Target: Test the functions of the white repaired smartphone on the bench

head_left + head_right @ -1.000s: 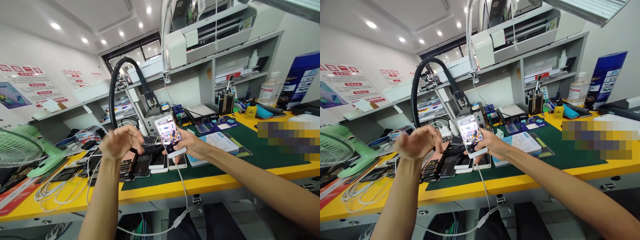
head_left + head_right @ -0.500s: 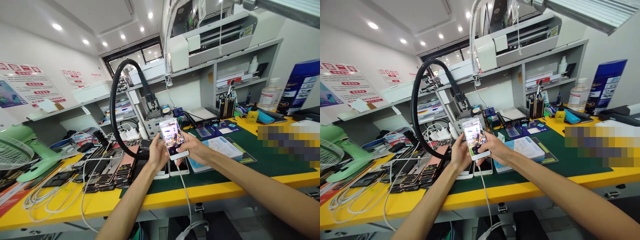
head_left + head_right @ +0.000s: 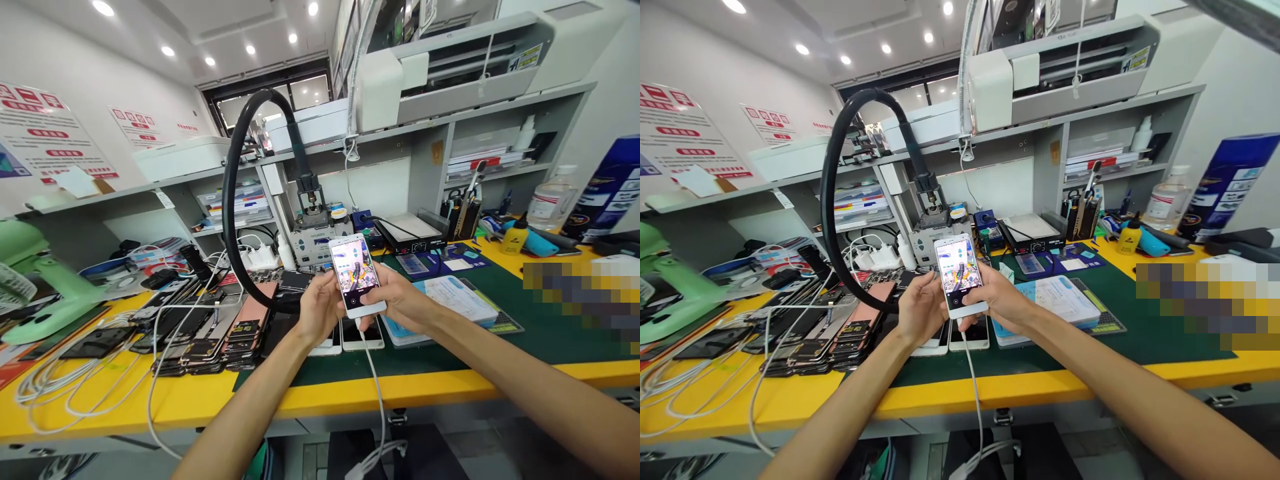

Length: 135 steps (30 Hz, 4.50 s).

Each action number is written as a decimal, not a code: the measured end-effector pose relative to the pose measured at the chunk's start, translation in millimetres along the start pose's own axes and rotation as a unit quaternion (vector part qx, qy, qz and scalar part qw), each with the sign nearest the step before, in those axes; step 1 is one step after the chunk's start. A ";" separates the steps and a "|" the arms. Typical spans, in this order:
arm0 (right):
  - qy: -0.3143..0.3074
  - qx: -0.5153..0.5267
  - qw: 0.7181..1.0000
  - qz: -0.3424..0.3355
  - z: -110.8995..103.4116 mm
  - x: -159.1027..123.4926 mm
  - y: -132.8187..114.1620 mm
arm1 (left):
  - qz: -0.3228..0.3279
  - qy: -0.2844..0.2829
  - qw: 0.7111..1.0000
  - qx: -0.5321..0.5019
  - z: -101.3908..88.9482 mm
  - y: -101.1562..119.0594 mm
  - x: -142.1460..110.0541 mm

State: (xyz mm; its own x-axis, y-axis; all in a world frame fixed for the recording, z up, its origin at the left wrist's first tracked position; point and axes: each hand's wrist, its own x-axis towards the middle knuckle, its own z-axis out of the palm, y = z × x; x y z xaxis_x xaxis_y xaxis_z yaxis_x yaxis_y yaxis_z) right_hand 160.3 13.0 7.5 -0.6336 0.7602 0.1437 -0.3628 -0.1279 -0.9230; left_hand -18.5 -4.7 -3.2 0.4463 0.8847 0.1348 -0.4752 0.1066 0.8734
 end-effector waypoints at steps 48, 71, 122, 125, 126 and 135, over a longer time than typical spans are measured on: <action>0.026 0.099 0.993 0.055 3.6 1.6 -0.6 | 0.008 0.071 0.985 0.156 12.9 -15.8 1.6; -0.008 0.060 0.986 0.152 -11.1 8.5 -4.6 | -0.149 0.056 0.984 -0.078 5.6 1.4 1.1; 0.034 -0.013 0.995 0.096 -15.5 16.5 8.8 | -0.121 0.055 0.984 -0.117 9.6 11.3 3.8; 0.038 -0.009 0.995 0.094 -15.8 16.2 9.4 | -0.123 0.056 0.984 -0.116 9.2 10.7 3.3; 0.038 -0.010 0.995 0.092 -16.4 16.4 10.2 | -0.122 0.057 0.984 -0.116 8.9 10.4 3.2; 0.051 -0.016 0.994 0.092 -11.4 13.7 9.4 | -0.131 0.071 0.980 -0.135 8.7 8.2 5.7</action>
State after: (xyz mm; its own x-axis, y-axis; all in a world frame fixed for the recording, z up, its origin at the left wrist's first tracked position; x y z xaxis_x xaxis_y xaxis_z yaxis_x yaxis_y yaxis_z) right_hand 155.9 29.5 -3.2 -0.6143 0.7865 -0.0631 -0.2252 -0.2514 -0.9413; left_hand -13.3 -2.7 8.8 0.4791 0.8631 -0.1599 -0.5507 0.4374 0.7109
